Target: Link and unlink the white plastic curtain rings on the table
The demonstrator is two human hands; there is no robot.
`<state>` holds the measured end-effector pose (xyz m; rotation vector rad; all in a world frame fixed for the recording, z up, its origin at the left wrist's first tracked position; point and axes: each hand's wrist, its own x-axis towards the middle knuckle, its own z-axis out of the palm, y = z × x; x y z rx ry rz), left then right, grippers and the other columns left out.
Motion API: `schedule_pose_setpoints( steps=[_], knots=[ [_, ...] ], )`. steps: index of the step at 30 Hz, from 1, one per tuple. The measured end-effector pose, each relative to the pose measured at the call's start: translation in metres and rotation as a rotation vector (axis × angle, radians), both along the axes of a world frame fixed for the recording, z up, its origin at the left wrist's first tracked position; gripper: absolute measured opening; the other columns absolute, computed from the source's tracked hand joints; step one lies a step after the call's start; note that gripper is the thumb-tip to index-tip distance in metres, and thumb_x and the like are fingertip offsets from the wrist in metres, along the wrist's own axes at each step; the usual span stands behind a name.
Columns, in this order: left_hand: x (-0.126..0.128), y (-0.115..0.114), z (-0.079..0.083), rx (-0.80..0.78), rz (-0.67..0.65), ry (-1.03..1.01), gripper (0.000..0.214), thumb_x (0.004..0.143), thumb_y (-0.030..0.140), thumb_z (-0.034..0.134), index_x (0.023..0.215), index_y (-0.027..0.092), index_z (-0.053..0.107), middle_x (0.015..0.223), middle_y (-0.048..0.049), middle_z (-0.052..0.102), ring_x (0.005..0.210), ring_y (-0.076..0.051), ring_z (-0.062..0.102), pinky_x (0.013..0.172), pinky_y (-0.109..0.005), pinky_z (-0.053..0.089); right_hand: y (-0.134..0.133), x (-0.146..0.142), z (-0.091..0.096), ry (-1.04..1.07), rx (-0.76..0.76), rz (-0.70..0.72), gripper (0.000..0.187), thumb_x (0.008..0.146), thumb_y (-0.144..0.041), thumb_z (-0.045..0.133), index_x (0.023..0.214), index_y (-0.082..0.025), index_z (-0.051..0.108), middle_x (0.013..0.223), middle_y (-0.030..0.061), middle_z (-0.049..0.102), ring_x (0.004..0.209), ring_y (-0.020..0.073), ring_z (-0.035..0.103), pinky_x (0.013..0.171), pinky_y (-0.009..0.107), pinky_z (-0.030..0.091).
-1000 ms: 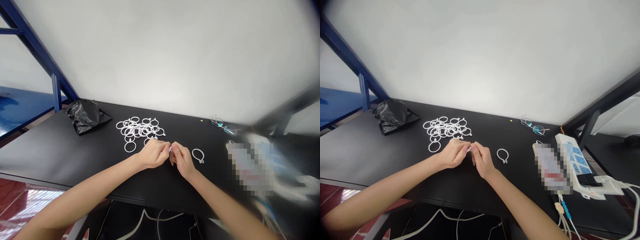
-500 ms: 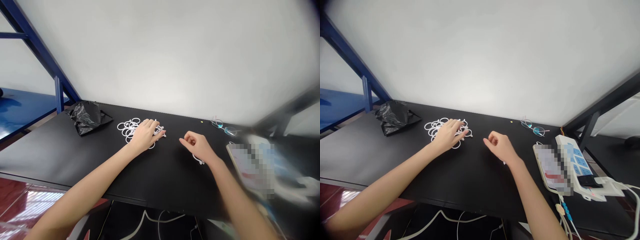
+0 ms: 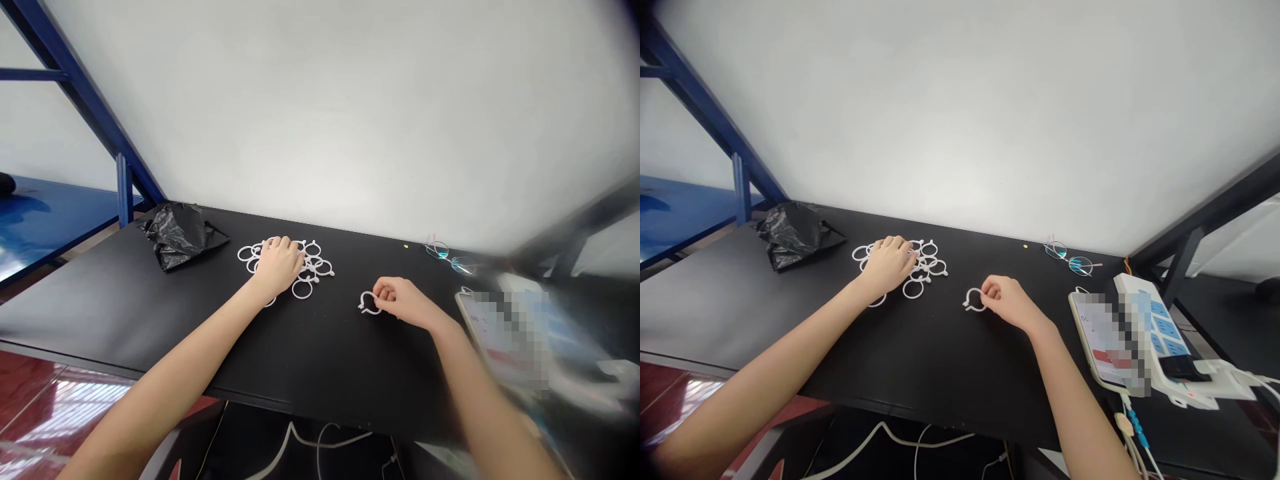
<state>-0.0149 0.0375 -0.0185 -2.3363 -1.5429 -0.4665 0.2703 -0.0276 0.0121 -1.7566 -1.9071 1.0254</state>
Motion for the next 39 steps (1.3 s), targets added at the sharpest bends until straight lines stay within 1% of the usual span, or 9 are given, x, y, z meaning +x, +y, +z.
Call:
schedule_pose_setpoints(
  steps=[3,8,13,16,23,26,30,34,39],
  knots=[
    [0.0,-0.001,0.001,0.019,-0.027,-0.057,0.033,0.097,0.032,0.038,0.1,0.012,0.063,0.101,-0.0175,0.064,0.093,-0.031,0.058,0.084,-0.046,0.043,0.0,-0.015,-0.011,0.259,0.092,-0.086,0.015,0.075,-0.031,0.067,0.076,-0.018,0.061,0.062,0.001,0.062,0.052,0.0133,0.057,0.038,0.02,0.042],
    [0.007,-0.01,0.014,0.014,-0.128,-0.214,0.035,0.099,0.033,0.037,0.116,0.01,0.058,0.118,-0.019,0.06,0.106,-0.033,0.055,0.093,-0.049,0.04,-0.001,-0.037,-0.024,0.612,0.176,-0.272,0.029,0.07,-0.04,0.076,0.076,-0.016,0.062,0.062,0.0025,0.063,0.054,0.0135,0.058,0.037,0.02,0.044],
    [0.027,-0.037,0.024,-0.1,-0.547,-0.303,0.051,0.096,0.05,0.043,0.132,0.014,0.044,0.129,-0.0159,0.056,0.116,-0.03,0.052,0.099,-0.046,0.04,-0.006,-0.054,-0.023,0.806,0.049,-0.319,0.026,0.064,-0.036,0.081,0.07,-0.015,0.066,0.065,0.0037,0.067,0.054,0.0114,0.057,0.039,0.019,0.044],
    [0.038,-0.049,0.02,-0.203,-0.666,-0.309,0.05,0.097,0.049,0.043,0.133,0.014,0.041,0.127,-0.0156,0.057,0.114,-0.028,0.054,0.098,-0.044,0.042,-0.01,-0.059,-0.02,0.885,-0.034,-0.279,0.025,0.063,-0.034,0.081,0.068,-0.015,0.067,0.064,0.0023,0.067,0.052,0.0102,0.057,0.042,0.019,0.045],
    [0.041,-0.056,0.019,-0.343,-0.733,-0.443,0.037,0.1,0.036,0.041,0.132,0.018,0.038,0.122,-0.0128,0.058,0.109,-0.023,0.057,0.092,-0.037,0.048,-0.012,-0.063,-0.02,0.822,-0.048,-0.185,0.026,0.066,-0.038,0.081,0.069,-0.015,0.068,0.057,-0.0003,0.062,0.048,0.0106,0.056,0.044,0.023,0.048],
    [0.04,-0.056,0.02,-0.387,-0.751,-0.471,0.036,0.1,0.032,0.042,0.133,0.018,0.037,0.115,-0.0111,0.058,0.102,-0.021,0.058,0.087,-0.034,0.05,-0.012,-0.06,-0.02,0.753,0.073,-0.169,0.027,0.069,-0.041,0.079,0.072,-0.016,0.07,0.057,-0.0004,0.062,0.048,0.0113,0.057,0.045,0.024,0.049],
    [0.038,-0.052,0.017,-0.386,-0.709,-0.5,0.034,0.099,0.034,0.043,0.129,0.019,0.041,0.113,-0.0112,0.056,0.095,-0.021,0.058,0.083,-0.035,0.05,-0.014,-0.057,-0.017,0.761,0.265,-0.247,0.027,0.079,-0.044,0.07,0.083,-0.018,0.071,0.064,0.001,0.066,0.049,0.0117,0.057,0.046,0.026,0.051],
    [0.036,-0.049,0.015,-0.416,-0.657,-0.509,0.033,0.098,0.036,0.043,0.126,0.018,0.043,0.106,-0.0099,0.056,0.088,-0.019,0.055,0.078,-0.035,0.049,-0.019,-0.059,-0.014,0.732,0.39,-0.178,0.021,0.083,-0.039,0.069,0.09,-0.02,0.072,0.076,0.0035,0.07,0.059,0.0145,0.063,0.049,0.028,0.053],
    [0.037,-0.052,0.02,-0.616,-0.65,-0.604,0.031,0.098,0.04,0.044,0.12,0.018,0.048,0.1,-0.0068,0.056,0.086,-0.017,0.055,0.078,-0.032,0.048,-0.022,-0.06,-0.011,0.685,0.476,-0.136,0.013,0.083,-0.033,0.069,0.084,-0.021,0.073,0.073,0.002,0.066,0.057,0.0137,0.06,0.052,0.03,0.054]
  ],
)
